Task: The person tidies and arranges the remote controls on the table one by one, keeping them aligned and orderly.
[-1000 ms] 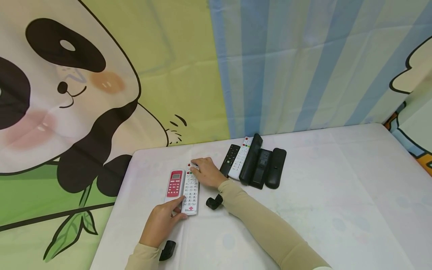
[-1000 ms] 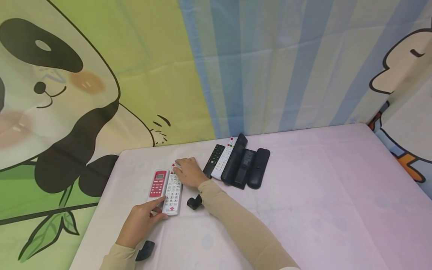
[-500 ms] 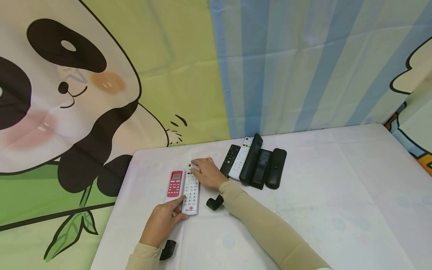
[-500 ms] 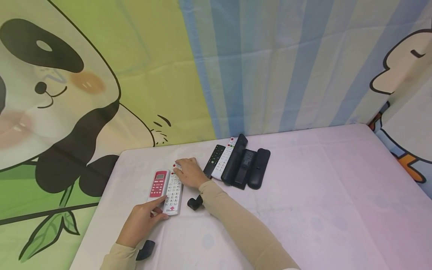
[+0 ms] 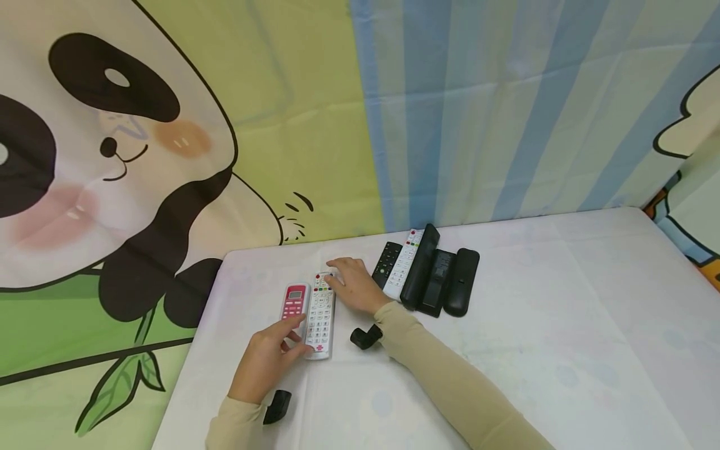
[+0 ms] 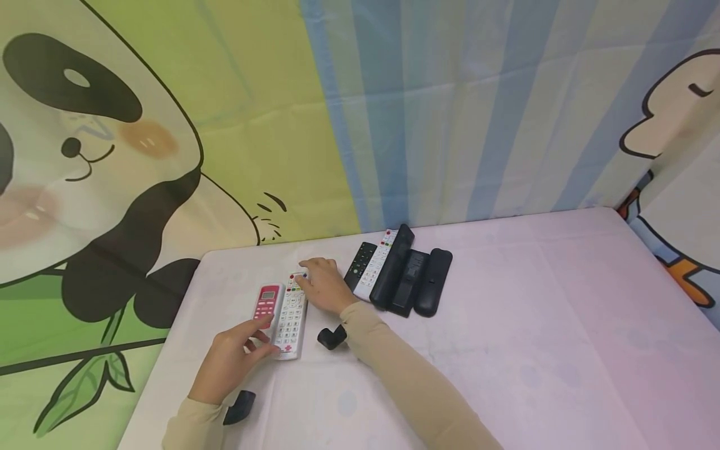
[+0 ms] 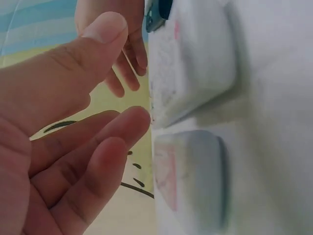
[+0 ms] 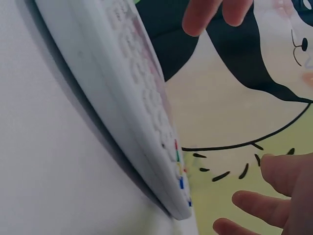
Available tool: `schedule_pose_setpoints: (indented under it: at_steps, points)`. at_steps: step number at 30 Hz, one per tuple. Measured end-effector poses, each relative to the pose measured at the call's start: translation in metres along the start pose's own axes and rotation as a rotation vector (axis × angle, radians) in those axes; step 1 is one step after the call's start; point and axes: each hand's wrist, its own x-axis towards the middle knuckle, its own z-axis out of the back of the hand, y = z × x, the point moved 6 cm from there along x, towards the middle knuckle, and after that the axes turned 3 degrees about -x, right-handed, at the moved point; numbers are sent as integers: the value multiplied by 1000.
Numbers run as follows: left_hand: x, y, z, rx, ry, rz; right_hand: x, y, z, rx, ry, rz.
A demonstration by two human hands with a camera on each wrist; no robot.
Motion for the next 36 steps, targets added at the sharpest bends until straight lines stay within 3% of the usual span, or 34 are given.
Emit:
schedule_pose_setpoints:
  at_steps: [10, 24, 31, 36]
  points:
    - [26, -22, 3, -46, -33, -84, -5, -1, 32, -10, -70, 15]
    - [55, -43, -10, -123, -42, -18, -8, -16, 63, -12, -91, -23]
    - [69, -58, -15, -87, -73, -36, -8, -31, 80, 1, -108, -63]
    - [79, -66, -25, -92, -55, -12, -8, -41, 86, -58, -103, -68]
